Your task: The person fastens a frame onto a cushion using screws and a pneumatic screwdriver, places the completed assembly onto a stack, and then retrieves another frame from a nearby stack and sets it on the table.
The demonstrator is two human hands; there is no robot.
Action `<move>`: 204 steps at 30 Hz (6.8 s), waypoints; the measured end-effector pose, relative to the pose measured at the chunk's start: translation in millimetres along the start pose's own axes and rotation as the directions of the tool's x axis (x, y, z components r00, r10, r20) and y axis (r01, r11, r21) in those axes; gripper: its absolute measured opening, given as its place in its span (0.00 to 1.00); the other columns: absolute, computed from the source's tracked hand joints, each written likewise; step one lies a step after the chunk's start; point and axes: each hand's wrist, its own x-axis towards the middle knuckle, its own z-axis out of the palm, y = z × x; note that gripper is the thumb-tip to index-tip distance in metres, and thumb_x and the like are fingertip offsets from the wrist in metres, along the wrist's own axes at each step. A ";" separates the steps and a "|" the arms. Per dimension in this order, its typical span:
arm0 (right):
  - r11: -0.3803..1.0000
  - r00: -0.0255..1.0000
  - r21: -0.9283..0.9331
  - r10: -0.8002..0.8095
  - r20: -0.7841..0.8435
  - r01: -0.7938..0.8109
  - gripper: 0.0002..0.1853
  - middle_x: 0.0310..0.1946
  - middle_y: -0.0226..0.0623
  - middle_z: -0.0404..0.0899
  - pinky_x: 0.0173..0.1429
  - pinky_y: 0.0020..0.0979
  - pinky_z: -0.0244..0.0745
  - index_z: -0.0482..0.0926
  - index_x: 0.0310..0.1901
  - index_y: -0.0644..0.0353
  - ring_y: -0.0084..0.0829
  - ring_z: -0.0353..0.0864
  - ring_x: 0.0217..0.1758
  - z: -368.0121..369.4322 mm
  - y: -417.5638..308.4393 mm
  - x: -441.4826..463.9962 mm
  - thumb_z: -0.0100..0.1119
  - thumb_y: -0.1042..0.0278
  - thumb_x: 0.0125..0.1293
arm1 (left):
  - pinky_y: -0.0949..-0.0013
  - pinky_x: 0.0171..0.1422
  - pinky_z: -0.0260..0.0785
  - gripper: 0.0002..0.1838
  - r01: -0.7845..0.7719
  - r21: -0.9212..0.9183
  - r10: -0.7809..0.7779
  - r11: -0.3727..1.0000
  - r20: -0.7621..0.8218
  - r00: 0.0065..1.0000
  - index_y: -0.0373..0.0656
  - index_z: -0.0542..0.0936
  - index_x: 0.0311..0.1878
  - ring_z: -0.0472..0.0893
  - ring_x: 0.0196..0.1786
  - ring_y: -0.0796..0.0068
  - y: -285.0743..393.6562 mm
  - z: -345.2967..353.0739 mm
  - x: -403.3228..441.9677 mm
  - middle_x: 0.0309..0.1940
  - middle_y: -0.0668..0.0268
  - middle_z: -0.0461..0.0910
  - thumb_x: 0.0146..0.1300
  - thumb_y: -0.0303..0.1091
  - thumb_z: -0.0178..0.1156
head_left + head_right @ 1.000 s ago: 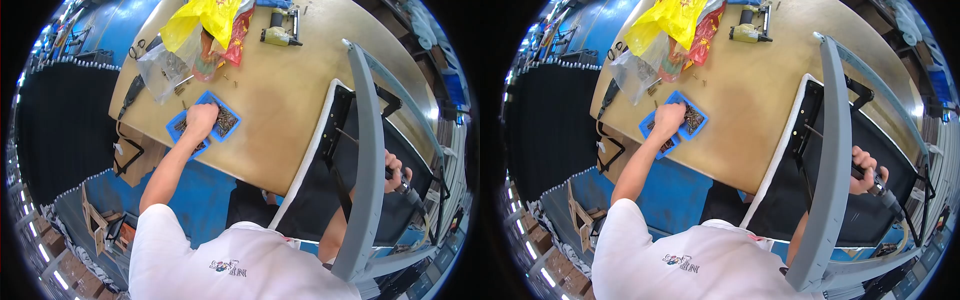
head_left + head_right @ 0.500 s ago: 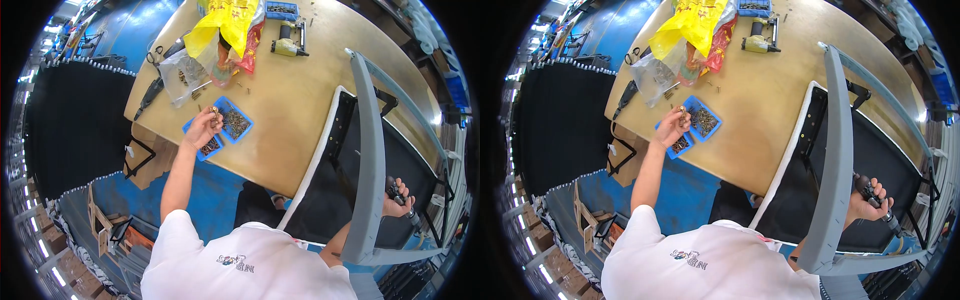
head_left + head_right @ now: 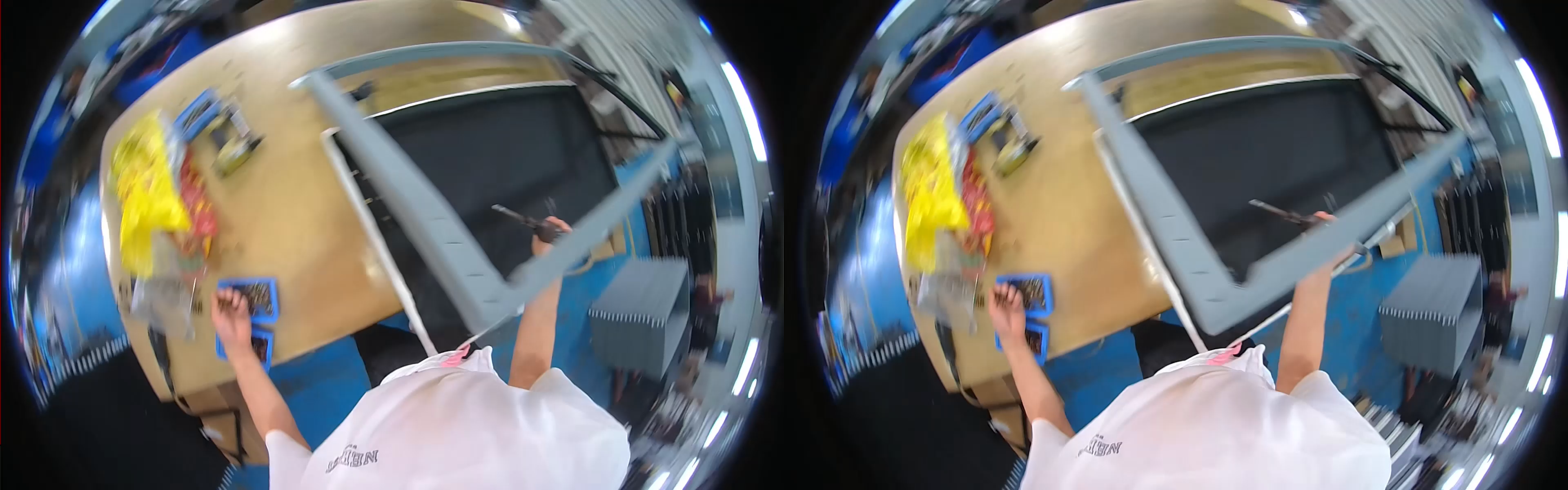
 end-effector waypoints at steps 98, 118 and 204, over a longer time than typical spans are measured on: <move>0.900 0.589 -0.377 0.186 0.786 0.218 0.16 0.21 0.27 0.64 0.32 0.30 0.65 0.67 0.48 0.48 0.22 0.66 0.23 54.2 -490.7 506.7 0.52 0.66 0.57 | 0.81 0.45 0.74 0.10 0.190 -0.310 -0.189 0.931 0.033 0.981 0.38 0.80 0.48 0.81 0.42 0.85 -1066.5 576.2 -81.2 0.40 0.69 0.83 0.70 0.32 0.57; 0.852 0.266 -0.258 0.146 0.953 0.456 0.20 0.22 0.28 0.66 0.31 0.32 0.69 0.65 0.51 0.52 0.24 0.69 0.23 50.9 -441.7 513.4 0.53 0.65 0.55 | 0.81 0.25 0.58 0.17 0.000 -0.378 -0.056 0.926 -0.136 0.989 0.36 0.78 0.49 0.68 0.23 0.86 -1090.1 609.6 -26.6 0.20 0.74 0.71 0.73 0.42 0.52; 0.791 0.416 -0.326 0.099 0.904 0.518 0.24 0.22 0.35 0.67 0.34 0.30 0.70 0.62 0.55 0.51 0.25 0.68 0.26 35.8 -375.2 536.4 0.54 0.65 0.55 | 0.77 0.34 0.66 0.11 0.031 -0.158 -0.072 0.987 -0.261 0.963 0.45 0.70 0.47 0.76 0.31 0.80 -1063.6 552.9 -97.7 0.25 0.70 0.72 0.76 0.43 0.46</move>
